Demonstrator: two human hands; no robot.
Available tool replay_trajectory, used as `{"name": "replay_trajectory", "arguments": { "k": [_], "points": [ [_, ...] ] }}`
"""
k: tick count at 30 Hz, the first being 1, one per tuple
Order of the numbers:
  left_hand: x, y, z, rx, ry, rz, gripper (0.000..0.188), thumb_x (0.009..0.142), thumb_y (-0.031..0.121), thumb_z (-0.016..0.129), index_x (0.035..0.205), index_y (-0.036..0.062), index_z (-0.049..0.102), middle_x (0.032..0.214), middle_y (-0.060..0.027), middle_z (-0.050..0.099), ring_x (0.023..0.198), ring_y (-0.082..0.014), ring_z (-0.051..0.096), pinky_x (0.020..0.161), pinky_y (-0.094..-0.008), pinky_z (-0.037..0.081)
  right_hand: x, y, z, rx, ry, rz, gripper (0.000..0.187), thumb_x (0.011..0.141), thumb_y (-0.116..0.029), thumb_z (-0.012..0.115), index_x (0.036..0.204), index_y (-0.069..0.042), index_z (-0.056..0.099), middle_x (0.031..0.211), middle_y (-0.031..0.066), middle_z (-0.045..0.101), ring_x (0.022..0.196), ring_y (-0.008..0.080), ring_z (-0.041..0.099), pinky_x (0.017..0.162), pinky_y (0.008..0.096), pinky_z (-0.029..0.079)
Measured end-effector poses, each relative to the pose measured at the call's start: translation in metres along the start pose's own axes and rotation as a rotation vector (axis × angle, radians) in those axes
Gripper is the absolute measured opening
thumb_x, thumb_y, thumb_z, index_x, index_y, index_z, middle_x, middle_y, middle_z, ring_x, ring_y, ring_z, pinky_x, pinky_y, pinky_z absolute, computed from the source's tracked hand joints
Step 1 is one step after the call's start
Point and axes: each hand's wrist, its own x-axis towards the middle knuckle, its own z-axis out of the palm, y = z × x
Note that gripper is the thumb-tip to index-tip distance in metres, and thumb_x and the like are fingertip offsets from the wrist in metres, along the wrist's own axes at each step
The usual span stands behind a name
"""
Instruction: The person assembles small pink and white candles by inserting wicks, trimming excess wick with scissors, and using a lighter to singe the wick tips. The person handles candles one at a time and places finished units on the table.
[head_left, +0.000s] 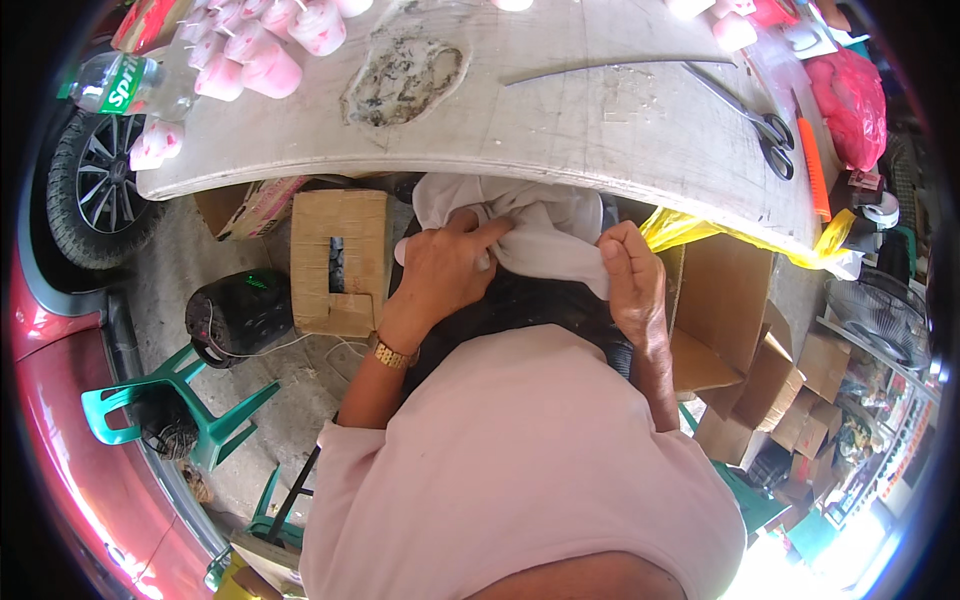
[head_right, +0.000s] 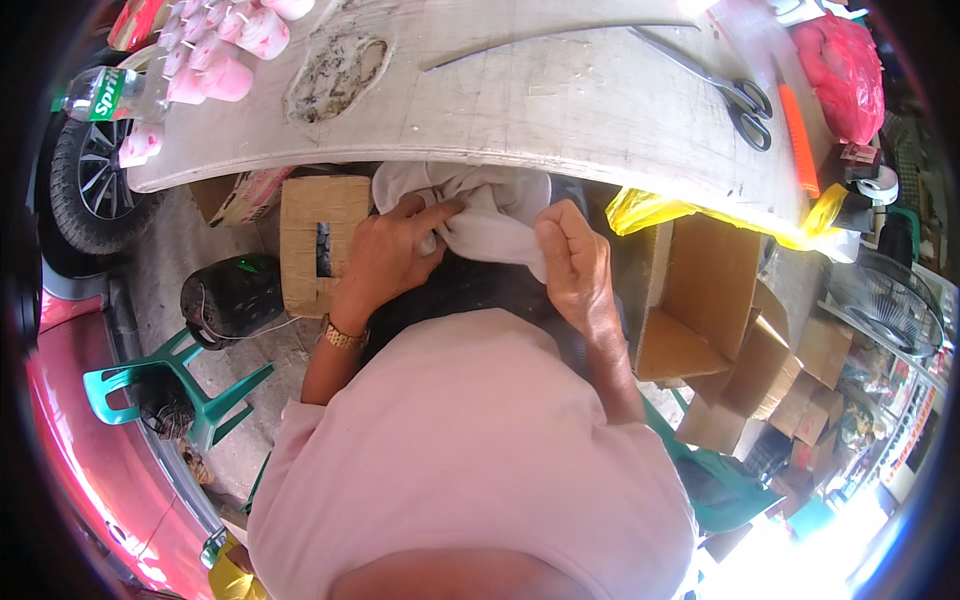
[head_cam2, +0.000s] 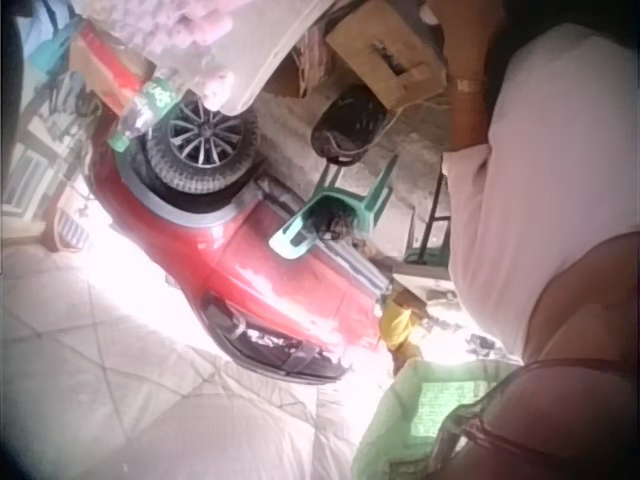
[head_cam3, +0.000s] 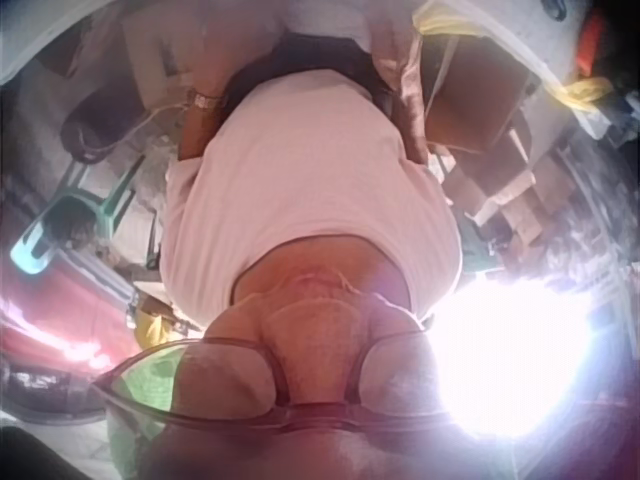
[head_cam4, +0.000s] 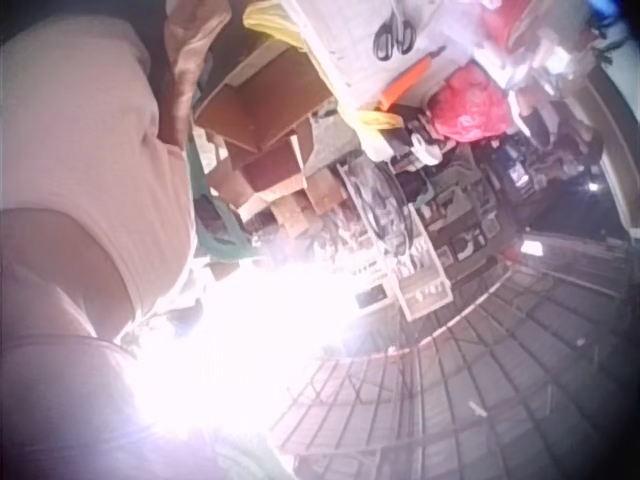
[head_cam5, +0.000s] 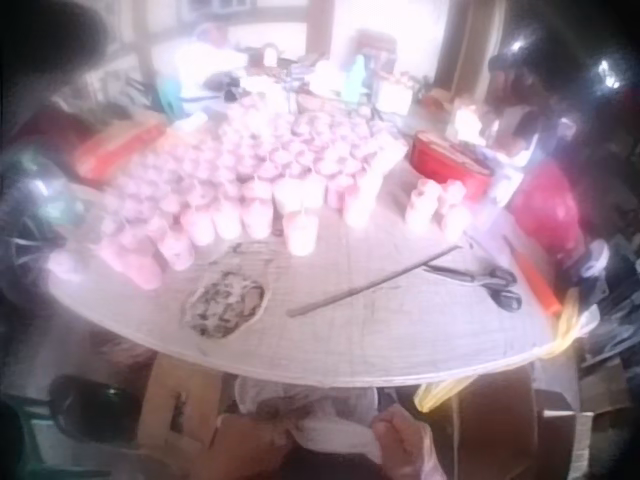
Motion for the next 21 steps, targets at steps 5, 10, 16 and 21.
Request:
{"name": "replay_trajectory", "arguments": {
  "k": [5, 10, 16, 21],
  "points": [
    [-0.001, 0.009, -0.031, -0.279, 0.486, 0.137, 0.034, 0.068, 0.005, 0.069, 0.102, 0.0116, 0.069, 0.087, -0.0105, 0.067, 0.07, -0.03, 0.066, 0.06, -0.0368, 0.053, 0.01, -0.017, -0.027, 0.218, -0.384, 0.203, 0.016, 0.095, -0.014, 0.054, 0.092, -0.001, 0.063, 0.075, 0.0053, 0.056, 0.069, 0.0098, 0.051, 0.063, 0.0263, 0.043],
    [0.007, 0.058, -0.057, -0.387, 0.49, 0.306, 0.033, 0.071, -0.001, 0.072, 0.104, 0.0033, 0.07, 0.086, -0.0104, 0.068, 0.073, -0.0215, 0.066, 0.068, -0.0296, 0.052, 0.018, -0.025, -0.022, -0.178, -1.037, -0.027, 0.019, 0.093, -0.018, 0.057, 0.099, -0.002, 0.067, 0.087, 0.0042, 0.067, 0.084, 0.0152, 0.063, 0.075, 0.0292, 0.048],
    [0.017, 0.069, -0.065, -1.113, 0.662, 0.091, 0.024, 0.081, 0.006, 0.074, 0.104, 0.0029, 0.068, 0.079, -0.003, 0.064, 0.065, -0.0083, 0.059, 0.059, -0.0232, 0.047, 0.015, -0.043, 0.011, 0.966, -0.57, 0.22, 0.024, 0.093, -0.021, 0.059, 0.108, -0.003, 0.063, 0.098, 0.0055, 0.065, 0.092, 0.0167, 0.062, 0.081, 0.0307, 0.049],
    [0.024, 0.069, -0.062, -1.101, 0.816, 0.216, 0.025, 0.079, 0.007, 0.077, 0.101, 0.0032, 0.066, 0.079, -0.002, 0.063, 0.073, -0.0078, 0.058, 0.086, -0.0316, 0.048, 0.015, -0.053, 0.045, 1.356, -0.412, 0.367, 0.03, 0.093, -0.025, 0.062, 0.115, -0.005, 0.061, 0.108, 0.0065, 0.064, 0.099, 0.0179, 0.062, 0.086, 0.032, 0.05]
  ]
}}
